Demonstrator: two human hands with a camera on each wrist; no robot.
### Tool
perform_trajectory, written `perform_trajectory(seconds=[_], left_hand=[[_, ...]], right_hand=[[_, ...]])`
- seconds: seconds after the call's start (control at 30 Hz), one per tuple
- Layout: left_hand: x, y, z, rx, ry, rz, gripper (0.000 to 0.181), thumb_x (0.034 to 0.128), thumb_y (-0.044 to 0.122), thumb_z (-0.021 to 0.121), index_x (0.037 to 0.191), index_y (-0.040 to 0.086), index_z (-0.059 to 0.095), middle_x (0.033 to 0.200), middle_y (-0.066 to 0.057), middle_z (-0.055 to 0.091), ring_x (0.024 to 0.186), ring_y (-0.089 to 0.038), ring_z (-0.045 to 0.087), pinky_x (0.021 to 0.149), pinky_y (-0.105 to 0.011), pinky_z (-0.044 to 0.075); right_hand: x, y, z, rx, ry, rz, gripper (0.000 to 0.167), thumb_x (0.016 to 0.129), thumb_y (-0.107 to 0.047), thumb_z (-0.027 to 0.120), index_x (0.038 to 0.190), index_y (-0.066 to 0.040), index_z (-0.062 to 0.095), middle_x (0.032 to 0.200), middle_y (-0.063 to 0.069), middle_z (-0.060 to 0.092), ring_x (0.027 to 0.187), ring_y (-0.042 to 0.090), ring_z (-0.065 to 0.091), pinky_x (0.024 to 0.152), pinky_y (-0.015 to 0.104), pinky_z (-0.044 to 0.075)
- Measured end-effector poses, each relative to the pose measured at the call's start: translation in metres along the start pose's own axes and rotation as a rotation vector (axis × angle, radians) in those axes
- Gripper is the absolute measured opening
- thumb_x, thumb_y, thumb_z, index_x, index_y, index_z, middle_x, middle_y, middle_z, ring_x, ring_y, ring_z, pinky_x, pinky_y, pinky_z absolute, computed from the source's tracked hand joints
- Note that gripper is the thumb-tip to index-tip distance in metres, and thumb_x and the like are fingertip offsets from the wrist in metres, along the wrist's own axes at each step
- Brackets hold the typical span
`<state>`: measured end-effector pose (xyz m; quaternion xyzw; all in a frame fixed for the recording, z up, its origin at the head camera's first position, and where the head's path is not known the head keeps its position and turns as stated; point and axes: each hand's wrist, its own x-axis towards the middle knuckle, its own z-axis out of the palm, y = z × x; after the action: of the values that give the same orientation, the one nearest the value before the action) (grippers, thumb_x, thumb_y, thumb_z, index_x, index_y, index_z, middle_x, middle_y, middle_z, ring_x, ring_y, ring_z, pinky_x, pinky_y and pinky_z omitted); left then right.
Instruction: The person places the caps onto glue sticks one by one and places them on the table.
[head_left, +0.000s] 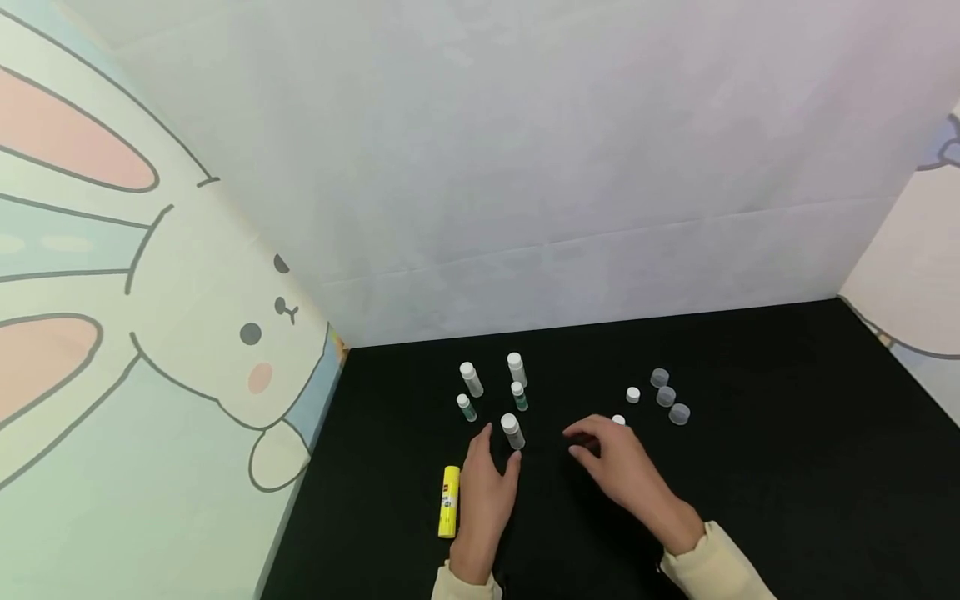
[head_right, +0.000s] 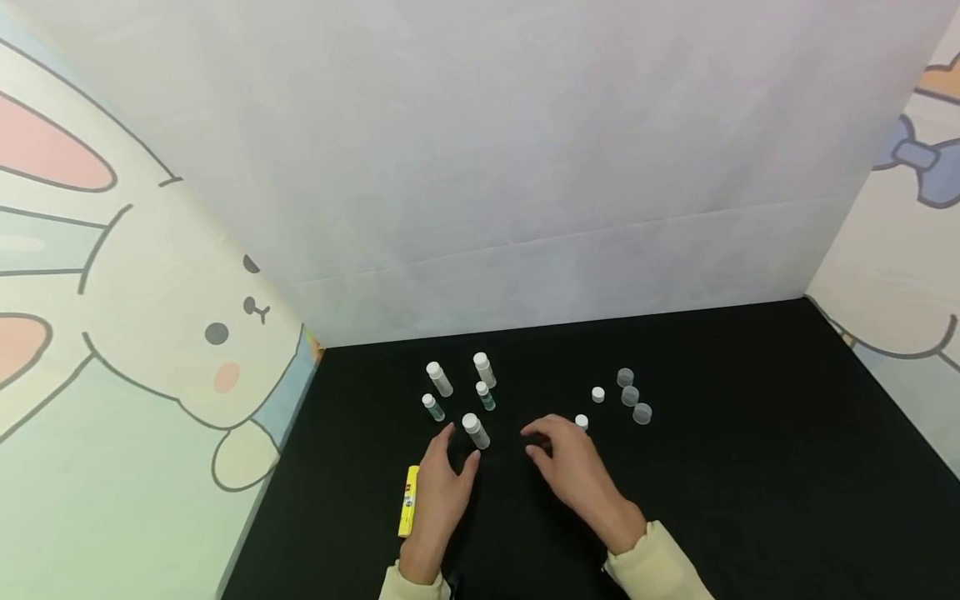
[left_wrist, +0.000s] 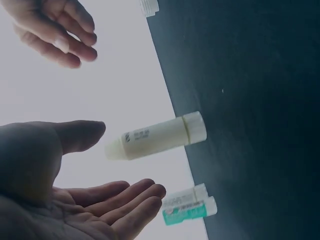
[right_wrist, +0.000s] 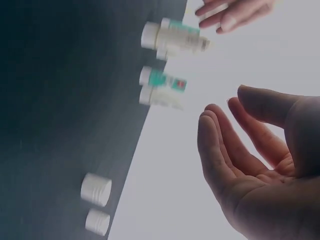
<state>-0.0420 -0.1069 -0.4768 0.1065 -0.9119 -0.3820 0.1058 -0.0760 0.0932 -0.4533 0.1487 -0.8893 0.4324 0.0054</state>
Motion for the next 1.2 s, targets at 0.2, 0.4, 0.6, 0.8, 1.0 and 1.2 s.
perform_trajectory(seconds=[0.2,0.4,0.6,0.8,1.0,1.2], left_hand=[[0.009,0.002,0.011,-0.068,-0.014,-0.031,0.058,0.0964,0.009,0.078,0.147,-0.005,0.054,0.147,-0.027,0.058,0.133,-0.045,0.059,0.107,-0.059,0.050],[0.017,-0.001,0.021,-0.080,-0.014,-0.043,0.059,0.0959,0.009,0.078,0.147,-0.007,0.053,0.144,-0.027,0.059,0.130,-0.043,0.062,0.105,-0.058,0.052],[0.021,-0.006,0.026,-0.086,-0.023,-0.068,0.059,0.0958,0.010,0.079,0.146,-0.007,0.053,0.141,-0.026,0.062,0.127,-0.041,0.063,0.104,-0.057,0.052],[0.023,-0.010,0.028,-0.115,-0.046,-0.053,0.055,0.0961,0.008,0.078,0.144,-0.007,0.055,0.141,-0.026,0.063,0.126,-0.041,0.064,0.103,-0.056,0.053],[0.026,-0.012,0.032,-0.143,-0.059,-0.041,0.049,0.0964,0.006,0.077,0.140,-0.004,0.059,0.137,-0.024,0.066,0.125,-0.040,0.066,0.102,-0.057,0.054],[0.027,-0.014,0.032,-0.157,-0.055,-0.023,0.037,0.0964,0.005,0.077,0.130,-0.002,0.064,0.129,-0.023,0.070,0.119,-0.039,0.069,0.097,-0.054,0.058]], right_hand=[[0.001,0.022,-0.029,-0.023,0.104,0.025,0.025,0.092,0.003,0.077,0.116,-0.003,0.076,0.113,0.013,0.071,0.094,0.027,0.072,0.079,0.046,0.059],[0.001,0.043,-0.049,-0.091,0.207,0.100,0.029,0.092,0.002,0.077,0.121,0.000,0.074,0.128,0.028,0.063,0.110,0.044,0.062,0.086,0.060,0.052],[0.000,0.064,-0.058,-0.150,0.276,0.194,0.041,0.090,0.002,0.078,0.129,0.007,0.066,0.135,0.037,0.049,0.120,0.056,0.045,0.089,0.067,0.044],[-0.001,0.078,-0.064,-0.154,0.245,0.297,0.051,0.089,0.002,0.077,0.135,0.013,0.057,0.139,0.042,0.040,0.122,0.059,0.041,0.092,0.070,0.043],[-0.001,0.091,-0.068,-0.182,0.204,0.321,0.050,0.089,0.002,0.076,0.133,0.016,0.055,0.132,0.043,0.043,0.112,0.057,0.047,0.092,0.069,0.043],[0.001,0.097,-0.072,-0.192,0.157,0.322,0.046,0.088,0.002,0.077,0.127,0.018,0.057,0.118,0.039,0.054,0.098,0.047,0.055,0.084,0.063,0.047]])
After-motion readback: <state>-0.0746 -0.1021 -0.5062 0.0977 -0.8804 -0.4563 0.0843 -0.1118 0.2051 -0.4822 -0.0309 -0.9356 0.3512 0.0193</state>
